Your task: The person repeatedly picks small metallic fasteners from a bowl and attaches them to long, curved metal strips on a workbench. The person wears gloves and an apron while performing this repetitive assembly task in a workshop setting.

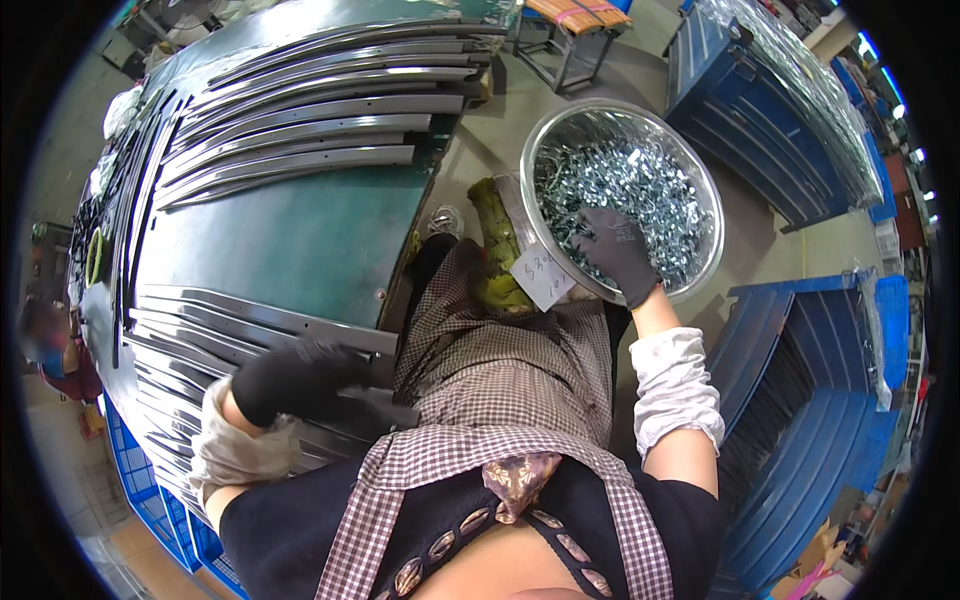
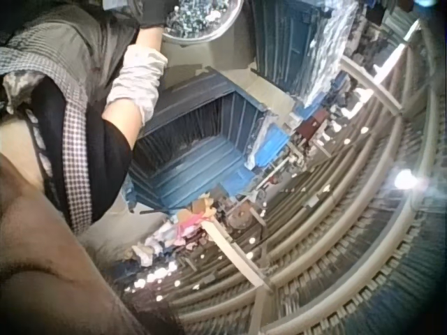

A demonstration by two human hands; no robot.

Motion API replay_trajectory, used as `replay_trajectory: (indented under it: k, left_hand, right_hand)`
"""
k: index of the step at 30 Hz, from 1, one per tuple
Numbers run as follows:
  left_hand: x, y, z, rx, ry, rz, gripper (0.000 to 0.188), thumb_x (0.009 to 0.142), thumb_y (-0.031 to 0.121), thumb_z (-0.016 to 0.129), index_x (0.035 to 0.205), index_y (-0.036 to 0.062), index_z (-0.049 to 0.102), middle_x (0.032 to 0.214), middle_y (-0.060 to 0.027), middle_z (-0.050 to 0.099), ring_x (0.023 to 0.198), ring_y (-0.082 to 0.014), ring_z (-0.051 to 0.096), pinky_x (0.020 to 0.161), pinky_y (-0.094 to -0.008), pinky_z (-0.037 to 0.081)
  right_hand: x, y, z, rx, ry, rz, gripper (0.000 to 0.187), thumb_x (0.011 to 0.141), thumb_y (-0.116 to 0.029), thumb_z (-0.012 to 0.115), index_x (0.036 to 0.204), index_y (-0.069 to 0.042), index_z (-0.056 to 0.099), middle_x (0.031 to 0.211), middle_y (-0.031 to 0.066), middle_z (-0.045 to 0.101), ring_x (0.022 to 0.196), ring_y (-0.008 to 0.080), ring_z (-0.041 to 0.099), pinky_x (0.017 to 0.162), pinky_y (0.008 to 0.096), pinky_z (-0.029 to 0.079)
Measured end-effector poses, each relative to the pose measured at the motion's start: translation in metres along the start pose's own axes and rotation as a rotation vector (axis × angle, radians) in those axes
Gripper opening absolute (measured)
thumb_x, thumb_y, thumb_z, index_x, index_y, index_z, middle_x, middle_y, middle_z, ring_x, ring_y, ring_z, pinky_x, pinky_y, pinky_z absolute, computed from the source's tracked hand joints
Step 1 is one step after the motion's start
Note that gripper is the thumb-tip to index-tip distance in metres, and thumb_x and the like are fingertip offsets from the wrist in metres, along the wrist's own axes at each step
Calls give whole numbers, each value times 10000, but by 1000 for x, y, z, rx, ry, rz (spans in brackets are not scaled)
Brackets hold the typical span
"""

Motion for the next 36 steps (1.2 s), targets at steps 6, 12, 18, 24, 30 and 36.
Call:
replay_trajectory:
  k: [6, 12, 18, 24, 30, 36]
  left_hand:
    - [10, -107, -107, 381, 770, -313, 384, 891, 247, 729, 1227, 72, 664, 1200, -179, 672, 1065, -388, 635, 918, -449, 501]
    - [30, -210, -103, 733, 1059, -465, 496, 849, 235, 716, 1313, 123, 580, 1307, -111, 600, 1223, -306, 560, 1013, -490, 419]
    - [49, -183, -86, 730, 1017, -379, 338, 795, 202, 695, 1131, 195, 661, 1077, -63, 605, 1050, -337, 579, 901, -493, 443]
    - [76, -128, -47, 377, 875, -249, 255, 753, 231, 756, 993, 153, 717, 991, -75, 631, 986, -330, 602, 866, -468, 456]
    - [88, -102, -27, 325, 771, -179, 300, 741, 247, 801, 1013, 151, 719, 1012, -66, 638, 997, -323, 596, 863, -456, 453]
    - [92, -49, -34, 140, 767, -79, 308, 800, 223, 781, 1072, 97, 715, 956, -107, 672, 884, -343, 646, 770, -431, 502]
  right_hand:
    - [9, 13, 31, -139, -55, 11, 224, 843, -258, 641, 1017, -122, 675, 1127, 97, 681, 984, 315, 684, 833, 454, 554]
    - [6, 13, 41, -152, -146, 47, 267, 855, -250, 578, 1057, -107, 677, 1092, 131, 691, 993, 350, 674, 856, 472, 548]
    - [4, 23, 46, -78, -60, 12, 259, 835, -240, 584, 1011, -75, 678, 1057, 146, 702, 963, 357, 679, 849, 480, 544]
    - [5, 20, 7, 243, -207, 214, 258, 846, -257, 632, 923, -12, 652, 835, 199, 680, 765, 361, 661, 714, 432, 525]
    - [-17, 65, -1, 966, -73, 181, 207, 933, -218, 670, 1004, -26, 704, 821, 16, 692, 556, 64, 463, 521, 238, 363]
    - [-20, 19, -50, 633, 19, 173, 231, 920, -225, 688, 800, -32, 640, 875, 29, 656, 661, 128, 515, 638, 292, 429]
Point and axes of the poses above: each hand's wrist, its own x-axis towards the middle knuckle, its own z-axis out of the palm, y = z × x, the point moved 7 cm from there along x, towards the middle knuckle
